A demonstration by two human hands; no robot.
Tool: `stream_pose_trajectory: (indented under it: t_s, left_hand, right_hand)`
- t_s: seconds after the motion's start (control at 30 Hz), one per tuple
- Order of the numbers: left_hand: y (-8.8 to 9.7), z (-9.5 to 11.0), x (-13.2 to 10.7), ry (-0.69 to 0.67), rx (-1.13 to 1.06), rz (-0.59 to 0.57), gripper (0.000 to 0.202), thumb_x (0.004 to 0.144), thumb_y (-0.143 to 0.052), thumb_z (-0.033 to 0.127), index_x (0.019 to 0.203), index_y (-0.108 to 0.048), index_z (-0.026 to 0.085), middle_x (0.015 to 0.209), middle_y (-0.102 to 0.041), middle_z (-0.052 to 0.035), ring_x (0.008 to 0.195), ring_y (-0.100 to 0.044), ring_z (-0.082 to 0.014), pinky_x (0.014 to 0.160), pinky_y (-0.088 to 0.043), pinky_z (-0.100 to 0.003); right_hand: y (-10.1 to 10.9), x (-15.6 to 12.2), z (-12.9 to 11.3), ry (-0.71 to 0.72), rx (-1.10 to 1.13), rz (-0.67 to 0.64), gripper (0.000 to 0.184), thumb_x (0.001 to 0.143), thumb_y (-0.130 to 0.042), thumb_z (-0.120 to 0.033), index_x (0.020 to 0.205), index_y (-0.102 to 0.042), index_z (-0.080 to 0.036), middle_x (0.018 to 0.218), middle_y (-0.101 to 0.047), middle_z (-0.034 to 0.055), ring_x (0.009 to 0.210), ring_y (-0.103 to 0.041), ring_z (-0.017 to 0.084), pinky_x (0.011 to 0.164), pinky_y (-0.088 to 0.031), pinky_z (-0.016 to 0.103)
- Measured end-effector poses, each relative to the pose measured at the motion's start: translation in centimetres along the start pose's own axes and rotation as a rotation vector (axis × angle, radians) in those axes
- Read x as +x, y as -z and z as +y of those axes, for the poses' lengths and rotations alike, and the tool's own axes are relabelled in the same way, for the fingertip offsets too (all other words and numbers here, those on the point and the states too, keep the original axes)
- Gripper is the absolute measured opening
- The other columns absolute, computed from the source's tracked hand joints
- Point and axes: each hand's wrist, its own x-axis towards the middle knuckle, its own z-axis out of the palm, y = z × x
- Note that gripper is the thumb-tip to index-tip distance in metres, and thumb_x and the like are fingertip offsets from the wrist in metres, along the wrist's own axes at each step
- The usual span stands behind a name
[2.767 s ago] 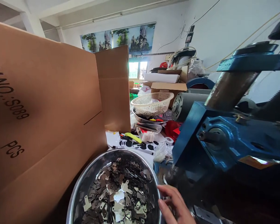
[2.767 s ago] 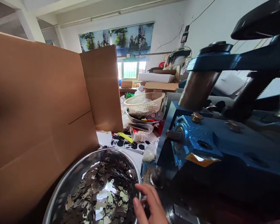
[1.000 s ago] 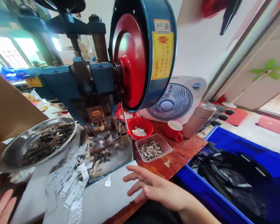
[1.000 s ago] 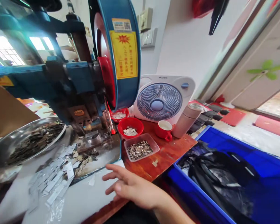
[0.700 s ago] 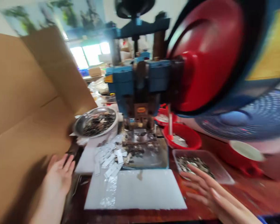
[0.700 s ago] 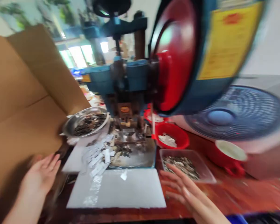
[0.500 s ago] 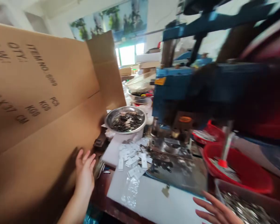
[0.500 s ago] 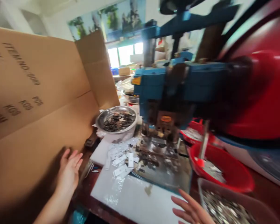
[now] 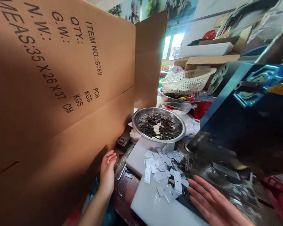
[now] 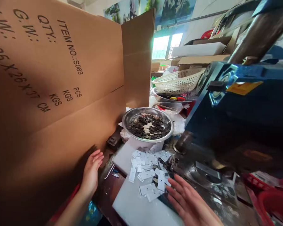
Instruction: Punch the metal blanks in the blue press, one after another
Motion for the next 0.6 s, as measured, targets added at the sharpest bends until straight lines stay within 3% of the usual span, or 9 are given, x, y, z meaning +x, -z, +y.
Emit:
stream_pose_trajectory:
  t_s: [0.13, 0.23, 0.33, 0.43, 0.53, 0.6]
  left_hand:
    - [-5.0, 0.6, 3.1, 0.104, 0.019, -0.184, 0.044, 0.066, -0.066, 0.039, 0.103, -0.061, 0.015, 0.105, -0.063, -0.0098, 0.093, -0.059, -0.0194, 0.085, -0.043, -0.031]
    - [-9.8, 1.3, 5.1, 0.193, 0.085, -0.344, 0.051, 0.072, -0.063, 0.044, 0.114, -0.056, 0.016, 0.110, -0.062, -0.0109, 0.088, -0.061, -0.0200, 0.076, -0.046, -0.030]
    - [-14.0, 1.4, 6.5, 0.212, 0.092, -0.447, 0.056, 0.076, -0.060, 0.045, 0.125, -0.048, 0.020, 0.111, -0.062, -0.0107, 0.090, -0.061, -0.0214, 0.073, -0.046, -0.030]
    - [-16.8, 1.5, 7.2, 0.216, 0.079, -0.440, 0.057, 0.074, -0.061, 0.031, 0.127, -0.044, 0.020, 0.112, -0.061, -0.0115, 0.090, -0.062, -0.0216, 0.067, -0.047, -0.027]
    - [-17.5, 2.2, 6.9, 0.247, 0.114, -0.420, 0.057, 0.067, -0.056, 0.016, 0.124, -0.045, 0.018, 0.107, -0.062, -0.0106, 0.080, -0.062, -0.0199, 0.056, -0.047, -0.024]
    - [-16.4, 2.9, 5.9, 0.268, 0.092, -0.415, 0.056, 0.065, -0.053, 0.012, 0.121, -0.047, 0.018, 0.104, -0.063, -0.0085, 0.077, -0.062, -0.0185, 0.054, -0.047, -0.022]
  right_hand:
    - [-8.1, 3.5, -2.2, 0.093, 0.138, 0.105, 0.031, 0.073, -0.060, -0.025, 0.104, -0.058, -0.021, 0.110, -0.066, 0.0078, 0.105, -0.061, 0.018, 0.083, -0.054, 0.024]
    - [-11.3, 7.9, -3.4, 0.166, 0.144, 0.128, 0.015, 0.076, -0.058, -0.023, 0.091, -0.059, -0.023, 0.102, -0.068, 0.0035, 0.099, -0.063, 0.014, 0.080, -0.053, 0.021]
    - [-12.5, 12.1, -4.3, 0.217, 0.138, 0.167, 0.015, 0.075, -0.059, -0.021, 0.090, -0.058, -0.023, 0.088, -0.070, 0.0006, 0.086, -0.066, 0.014, 0.070, -0.055, 0.021]
    - [-13.1, 14.5, -5.2, 0.226, 0.107, 0.229, 0.023, 0.071, -0.058, -0.016, 0.093, -0.054, -0.022, 0.067, -0.066, -0.0024, 0.067, -0.066, 0.015, 0.057, -0.054, 0.025]
    - [-13.0, 14.3, -5.8, 0.236, 0.051, 0.266, 0.030, 0.063, -0.058, -0.010, 0.090, -0.053, -0.021, 0.053, -0.059, -0.0067, 0.051, -0.060, 0.014, 0.048, -0.049, 0.022]
    - [-12.1, 12.9, -5.5, 0.261, -0.019, 0.247, 0.033, 0.059, -0.060, -0.012, 0.090, -0.054, -0.021, 0.057, -0.061, -0.0058, 0.052, -0.060, 0.014, 0.047, -0.048, 0.022]
